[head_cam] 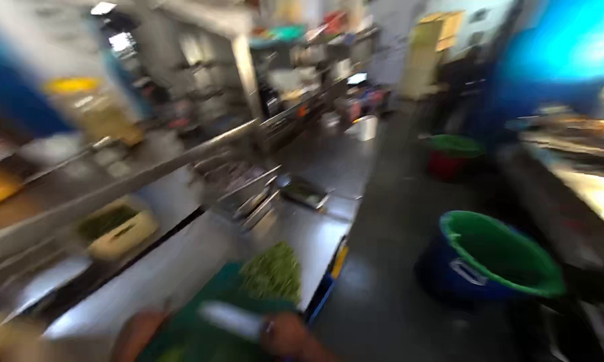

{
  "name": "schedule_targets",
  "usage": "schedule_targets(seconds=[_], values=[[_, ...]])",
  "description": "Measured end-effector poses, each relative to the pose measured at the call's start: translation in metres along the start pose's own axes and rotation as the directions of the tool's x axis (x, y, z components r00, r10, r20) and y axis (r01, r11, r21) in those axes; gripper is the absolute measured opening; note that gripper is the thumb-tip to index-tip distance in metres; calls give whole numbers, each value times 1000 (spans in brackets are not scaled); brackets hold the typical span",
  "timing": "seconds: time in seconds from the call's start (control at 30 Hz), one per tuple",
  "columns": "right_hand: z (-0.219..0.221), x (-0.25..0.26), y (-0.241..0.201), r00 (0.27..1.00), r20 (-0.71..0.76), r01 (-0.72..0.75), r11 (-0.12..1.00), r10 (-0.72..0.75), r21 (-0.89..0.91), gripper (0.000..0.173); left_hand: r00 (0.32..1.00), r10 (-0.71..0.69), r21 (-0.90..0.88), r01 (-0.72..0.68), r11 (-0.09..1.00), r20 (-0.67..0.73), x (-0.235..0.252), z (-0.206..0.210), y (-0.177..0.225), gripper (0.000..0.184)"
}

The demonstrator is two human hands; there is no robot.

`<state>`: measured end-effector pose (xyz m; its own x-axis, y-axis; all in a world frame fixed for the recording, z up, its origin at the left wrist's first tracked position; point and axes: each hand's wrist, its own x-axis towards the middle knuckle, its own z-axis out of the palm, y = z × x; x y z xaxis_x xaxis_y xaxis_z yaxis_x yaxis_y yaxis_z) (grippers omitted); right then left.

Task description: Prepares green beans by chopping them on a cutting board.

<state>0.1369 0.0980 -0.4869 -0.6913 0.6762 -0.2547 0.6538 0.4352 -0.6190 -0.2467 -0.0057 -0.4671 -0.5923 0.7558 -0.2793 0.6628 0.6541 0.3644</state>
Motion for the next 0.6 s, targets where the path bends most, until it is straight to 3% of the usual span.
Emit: schedule_targets(seconds=[0.1, 0.17, 0.23, 0.33, 0.47, 0.6], values=[[3, 13, -2, 997, 71, -7, 996, 14, -93, 48, 949, -312, 70, 309, 949, 40, 4, -8, -1, 77], [10, 21, 2, 998, 57, 33, 988, -25, -152, 48, 909, -416, 97, 413, 905, 8, 11, 2, -14, 94], [11, 23, 3, 997, 59, 50, 985, -41, -168, 48, 887, -462, 150, 455, 878, 10, 12, 3, -11, 100], [12, 24, 4, 996, 62, 69, 983, -59, -173, 49, 887, -460, 146, 450, 881, 37, 18, -6, 3, 88], [14, 25, 7, 996, 51, 83, 981, -75, -177, 48, 942, -336, 71, 334, 940, 15, 40, -1, -9, 58], [16, 25, 9, 997, 38, 80, 979, -74, -187, 49, 966, -257, 34, 256, 966, 9, 48, 3, -24, 54]])
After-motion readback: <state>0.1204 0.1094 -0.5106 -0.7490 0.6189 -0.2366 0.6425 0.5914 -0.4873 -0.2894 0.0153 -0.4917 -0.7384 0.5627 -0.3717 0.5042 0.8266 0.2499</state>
